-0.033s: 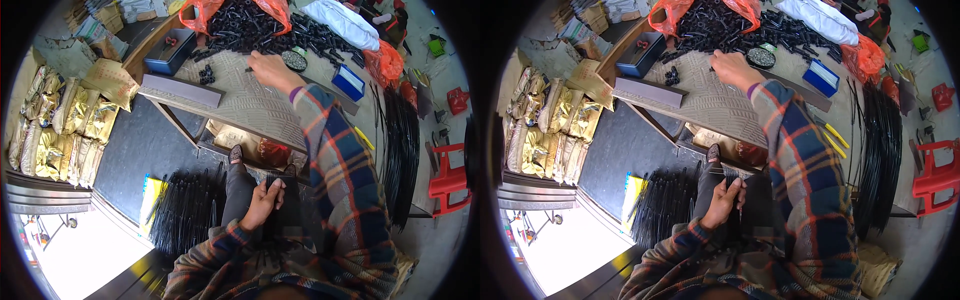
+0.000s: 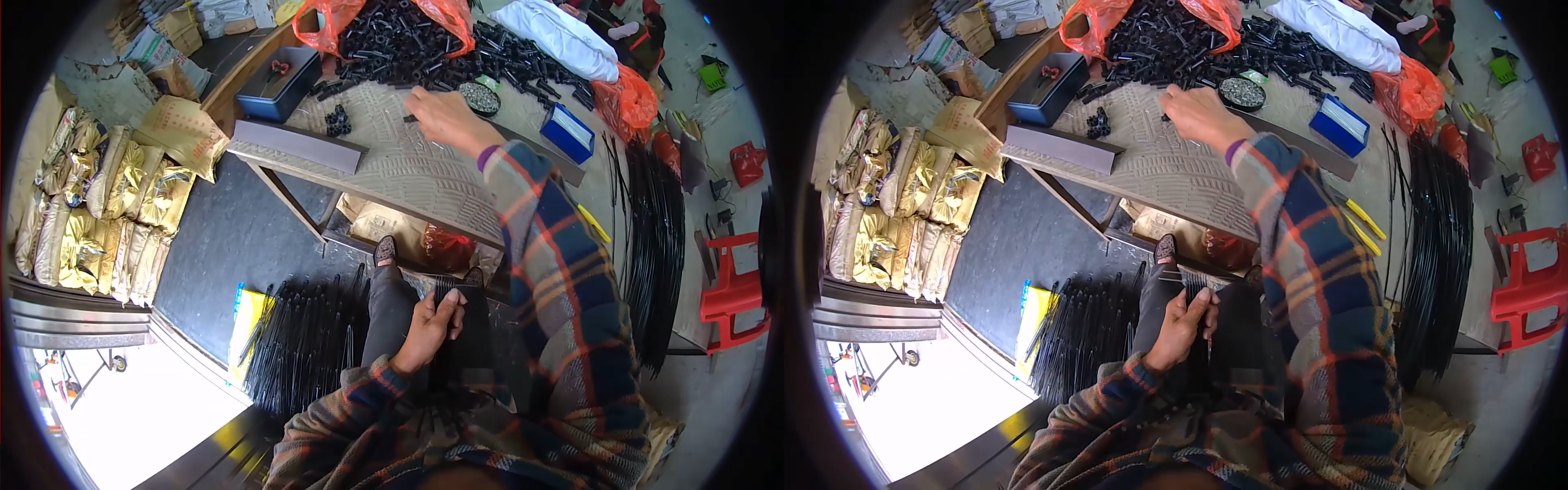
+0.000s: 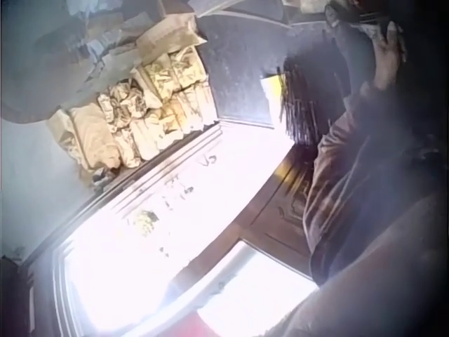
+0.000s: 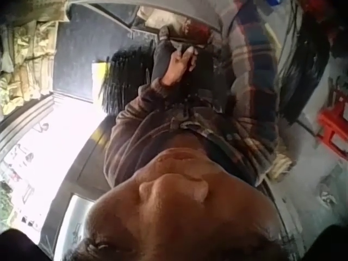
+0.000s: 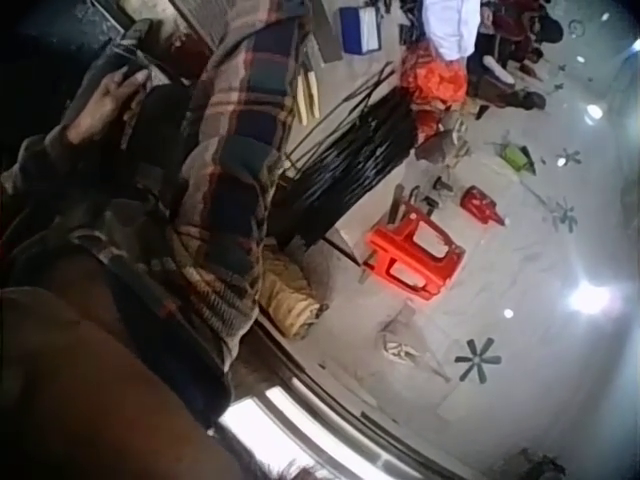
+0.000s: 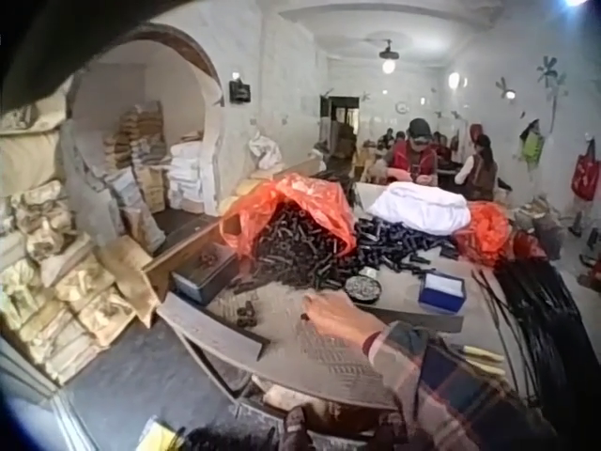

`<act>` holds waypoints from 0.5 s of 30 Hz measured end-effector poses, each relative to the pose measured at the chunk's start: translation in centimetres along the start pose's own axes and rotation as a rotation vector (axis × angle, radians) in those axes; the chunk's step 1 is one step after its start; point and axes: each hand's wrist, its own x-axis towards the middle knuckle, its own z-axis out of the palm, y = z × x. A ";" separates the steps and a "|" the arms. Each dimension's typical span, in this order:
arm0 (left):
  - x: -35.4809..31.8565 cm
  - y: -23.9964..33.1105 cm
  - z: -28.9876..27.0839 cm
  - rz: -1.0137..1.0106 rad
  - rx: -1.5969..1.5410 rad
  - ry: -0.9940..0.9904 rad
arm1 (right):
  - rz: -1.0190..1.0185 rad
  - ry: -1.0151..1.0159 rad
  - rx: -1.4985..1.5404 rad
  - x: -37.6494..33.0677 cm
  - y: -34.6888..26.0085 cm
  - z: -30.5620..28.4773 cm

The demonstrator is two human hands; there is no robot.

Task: Crimping connectors onto the ends of black wires at a production workstation.

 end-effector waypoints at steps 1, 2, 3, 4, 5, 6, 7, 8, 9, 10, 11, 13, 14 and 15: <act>-0.1 0.0 0.3 -0.008 -0.005 0.007 | 0.015 0.016 0.049 -1.3 -0.4 -1.2; -0.3 0.0 0.4 -0.020 -0.009 0.018 | 0.007 0.073 0.106 -2.8 -1.0 -2.5; -0.5 -0.1 0.8 0.041 0.036 0.017 | 0.031 0.181 0.281 -4.7 -1.8 -3.7; -0.7 -0.1 0.9 0.051 0.000 0.030 | 0.032 0.329 0.457 -6.7 -2.6 -4.9; -0.9 -0.2 1.1 0.062 -0.041 0.022 | 0.030 0.306 0.623 -8.9 -3.4 -6.1; -1.1 -0.3 1.3 0.069 -0.084 0.013 | 0.034 0.281 0.787 -11.3 -4.2 -7.1; -1.3 -0.5 1.4 0.053 -0.067 -0.008 | 0.043 0.261 0.945 -13.3 -4.8 -7.9; -1.5 -0.5 1.5 -0.003 -0.049 0.017 | 0.133 0.220 1.051 -15.1 -5.3 -8.5; -1.7 -0.8 1.8 0.032 -0.020 0.034 | 0.233 0.187 1.153 -17.1 -5.9 -8.7; -2.0 -1.1 2.2 0.034 0.006 0.086 | 0.317 0.166 1.253 -18.9 -6.5 -8.7; -2.3 -1.3 2.5 0.048 0.012 0.076 | 0.378 0.158 1.398 -20.3 -6.8 -8.4; -2.7 -1.4 3.1 0.057 0.031 0.049 | 0.448 0.139 1.452 -22.6 -7.3 -7.7; -2.9 -1.5 3.6 0.065 0.043 0.045 | 0.438 0.136 1.484 -23.4 -7.4 -7.4; -3.1 -1.5 4.0 0.074 0.060 0.056 | 0.438 0.130 1.540 -24.0 -7.4 -7.0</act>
